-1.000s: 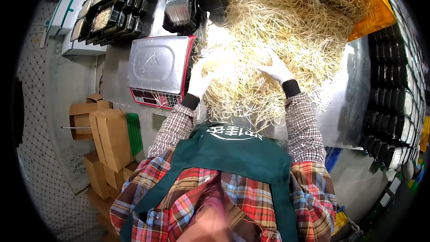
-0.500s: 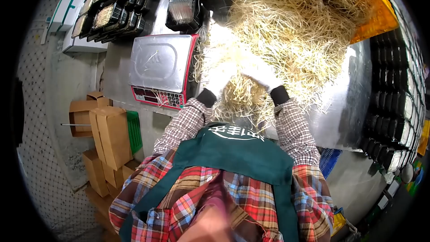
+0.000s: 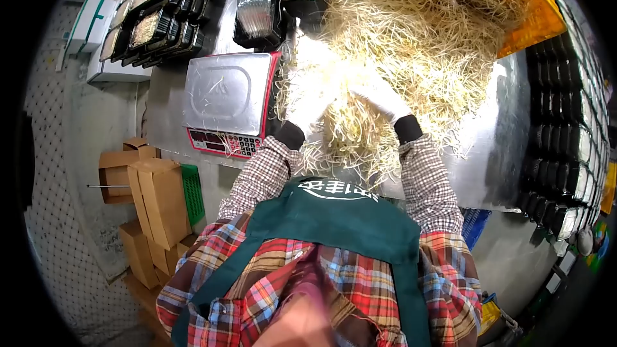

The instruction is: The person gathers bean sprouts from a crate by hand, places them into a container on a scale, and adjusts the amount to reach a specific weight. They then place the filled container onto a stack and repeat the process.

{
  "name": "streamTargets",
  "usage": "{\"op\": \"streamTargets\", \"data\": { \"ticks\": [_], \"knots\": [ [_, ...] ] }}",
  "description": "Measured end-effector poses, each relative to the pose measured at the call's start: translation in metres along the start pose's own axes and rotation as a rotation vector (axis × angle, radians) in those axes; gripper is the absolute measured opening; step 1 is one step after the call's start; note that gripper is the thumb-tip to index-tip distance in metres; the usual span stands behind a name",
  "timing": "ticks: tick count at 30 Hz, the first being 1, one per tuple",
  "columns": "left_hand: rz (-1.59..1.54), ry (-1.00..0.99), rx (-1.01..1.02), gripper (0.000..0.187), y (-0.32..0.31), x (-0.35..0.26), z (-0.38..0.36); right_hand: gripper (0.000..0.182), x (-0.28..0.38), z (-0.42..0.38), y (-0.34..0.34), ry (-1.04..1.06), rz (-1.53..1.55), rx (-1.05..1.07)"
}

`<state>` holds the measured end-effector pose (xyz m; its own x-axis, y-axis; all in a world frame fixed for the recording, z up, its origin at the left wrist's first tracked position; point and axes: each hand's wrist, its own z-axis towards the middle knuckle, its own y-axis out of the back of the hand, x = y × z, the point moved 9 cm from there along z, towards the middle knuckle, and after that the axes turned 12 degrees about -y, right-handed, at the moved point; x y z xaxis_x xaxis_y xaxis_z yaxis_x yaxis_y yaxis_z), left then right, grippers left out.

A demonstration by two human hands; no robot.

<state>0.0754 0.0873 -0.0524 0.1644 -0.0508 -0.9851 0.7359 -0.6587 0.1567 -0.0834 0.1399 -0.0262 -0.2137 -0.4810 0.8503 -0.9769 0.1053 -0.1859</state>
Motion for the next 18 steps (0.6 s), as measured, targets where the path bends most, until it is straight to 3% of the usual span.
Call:
{"op": "streamTargets", "data": {
  "ticks": [2,5,6,8,9,11,12,13,15,16,18],
  "knots": [
    [0.018,0.090,0.088,0.042,0.002,0.025,0.007,0.084,0.017,-0.009,0.015,0.072,-0.327,-0.212],
    [0.148,-0.070,-0.108,0.042,0.010,0.063,-0.001,0.095,0.001,-0.003,0.032,0.141,-0.758,-0.530],
    [0.219,-0.128,-0.178,0.041,0.012,0.066,-0.004,0.096,-0.005,0.001,0.026,0.136,-0.678,-0.484],
    [-0.212,0.104,-0.191,0.048,-0.002,0.037,-0.010,0.100,-0.016,0.009,0.006,0.123,-0.518,-0.389],
    [-0.402,0.282,-0.220,0.048,-0.013,0.012,-0.013,0.097,-0.030,0.017,-0.001,-0.139,-0.669,-0.294],
    [-0.633,0.164,-0.152,0.051,-0.036,0.021,0.003,0.098,-0.017,0.027,-0.007,0.105,-0.634,-0.240],
    [-0.720,0.217,-0.190,0.052,-0.043,0.029,0.002,0.099,-0.014,0.026,-0.010,0.223,-0.613,-0.214],
    [-0.806,0.272,-0.229,0.054,-0.048,0.018,-0.002,0.101,0.019,0.010,-0.020,0.203,-0.515,-0.151],
    [-0.909,0.298,-0.293,0.059,-0.058,0.010,-0.001,0.107,0.020,0.014,-0.010,0.169,-0.621,-0.153],
    [-0.931,0.409,-0.268,0.059,-0.063,0.017,-0.005,0.110,0.021,0.015,-0.006,0.155,-0.674,-0.157],
    [-0.960,0.628,-0.211,0.059,-0.071,0.030,-0.016,0.133,0.004,0.010,-0.005,0.055,-0.947,-0.293]
  ]
}}
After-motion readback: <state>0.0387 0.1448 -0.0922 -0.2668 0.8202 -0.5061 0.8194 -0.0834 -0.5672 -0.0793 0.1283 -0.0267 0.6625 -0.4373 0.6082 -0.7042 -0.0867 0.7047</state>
